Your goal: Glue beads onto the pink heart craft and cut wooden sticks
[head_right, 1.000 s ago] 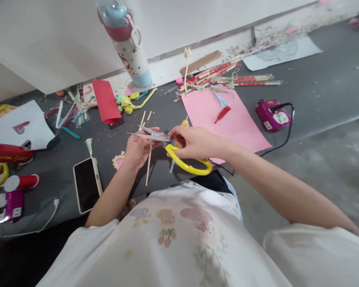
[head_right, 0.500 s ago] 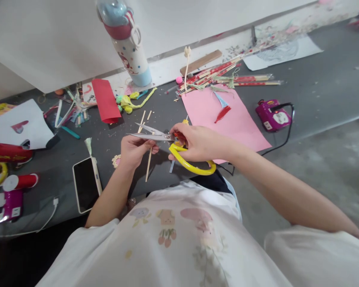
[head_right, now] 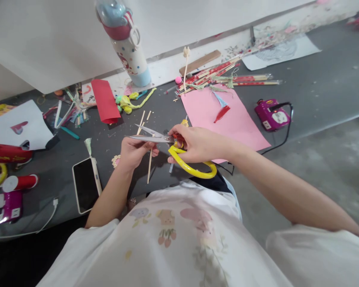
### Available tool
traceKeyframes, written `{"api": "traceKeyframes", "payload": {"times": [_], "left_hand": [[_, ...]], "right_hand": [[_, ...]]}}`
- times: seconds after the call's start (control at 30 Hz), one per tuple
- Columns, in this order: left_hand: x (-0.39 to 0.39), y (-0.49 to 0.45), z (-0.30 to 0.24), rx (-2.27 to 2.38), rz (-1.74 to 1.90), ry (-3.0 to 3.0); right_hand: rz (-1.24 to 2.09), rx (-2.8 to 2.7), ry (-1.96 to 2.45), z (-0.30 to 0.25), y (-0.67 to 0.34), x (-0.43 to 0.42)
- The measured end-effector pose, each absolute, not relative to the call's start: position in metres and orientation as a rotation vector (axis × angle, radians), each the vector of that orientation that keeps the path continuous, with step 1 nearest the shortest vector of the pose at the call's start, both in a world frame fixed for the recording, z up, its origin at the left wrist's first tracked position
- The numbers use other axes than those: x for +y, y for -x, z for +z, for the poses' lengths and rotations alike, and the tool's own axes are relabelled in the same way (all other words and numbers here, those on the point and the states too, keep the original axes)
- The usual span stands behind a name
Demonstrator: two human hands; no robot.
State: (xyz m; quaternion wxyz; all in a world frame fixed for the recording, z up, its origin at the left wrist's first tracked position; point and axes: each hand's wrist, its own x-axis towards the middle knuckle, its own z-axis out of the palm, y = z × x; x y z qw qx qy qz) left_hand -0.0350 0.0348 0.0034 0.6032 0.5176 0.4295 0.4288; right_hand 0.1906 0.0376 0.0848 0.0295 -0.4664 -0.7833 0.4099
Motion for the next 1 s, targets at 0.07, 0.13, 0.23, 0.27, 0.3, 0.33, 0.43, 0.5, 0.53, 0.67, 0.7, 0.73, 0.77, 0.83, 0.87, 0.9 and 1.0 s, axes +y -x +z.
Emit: {"api": "traceKeyframes", "payload": {"times": [0.07,0.13,0.23,0.27,0.3,0.33,0.43,0.5,0.53,0.67,0.7,0.73,0.77,0.83,0.87,0.9,1.0], "left_hand": [[0.034,0.034,0.004,1.008,0.981,-1.183],[0.034,0.033,0.005,1.012,0.972,-1.159],[0.035,0.032,0.004,1.000,0.953,-1.114],[0.036,0.031,0.004,0.997,0.939,-1.100],[0.036,0.031,0.003,0.995,0.921,-1.087],[0.037,0.030,0.003,0.994,0.908,-1.076],[0.040,0.029,0.002,0.998,0.890,-1.059],[0.042,0.029,0.001,0.987,0.899,-1.043],[0.043,0.029,0.000,0.970,0.901,-1.025],[0.046,0.032,-0.003,0.863,0.939,-0.927],[0.046,0.032,-0.004,0.846,0.968,-0.915],[0.046,0.032,-0.005,0.833,1.003,-0.911],[0.045,0.031,-0.006,0.827,1.039,-0.911],[0.044,0.030,-0.007,0.819,1.104,-0.917],[0.043,0.029,-0.008,0.816,1.131,-0.920],[0.042,0.028,-0.008,0.815,1.158,-0.923],[0.040,0.026,-0.009,0.815,1.213,-0.927]], "right_hand": [[1.244,-2.409,1.456,0.085,-0.191,0.038],[1.242,-2.405,1.466,0.084,-0.191,0.039],[1.267,-2.400,1.485,0.081,-0.192,0.041],[1.269,-2.397,1.501,0.080,-0.192,0.041],[1.262,-2.392,1.522,0.079,-0.192,0.041],[1.252,-2.385,1.547,0.078,-0.192,0.041],[1.243,-2.353,1.611,0.075,-0.189,0.041],[1.256,-2.338,1.639,0.073,-0.187,0.041],[1.253,-2.338,1.645,0.072,-0.185,0.040],[1.188,-2.378,1.616,0.070,-0.179,0.038],[1.160,-2.389,1.600,0.070,-0.178,0.037],[1.132,-2.400,1.583,0.069,-0.177,0.037],[1.107,-2.411,1.564,0.069,-0.177,0.036],[1.077,-2.425,1.527,0.068,-0.176,0.035],[1.070,-2.428,1.512,0.068,-0.176,0.034],[1.067,-2.426,1.501,0.067,-0.176,0.034],[1.073,-2.417,1.472,0.066,-0.175,0.033]]}}
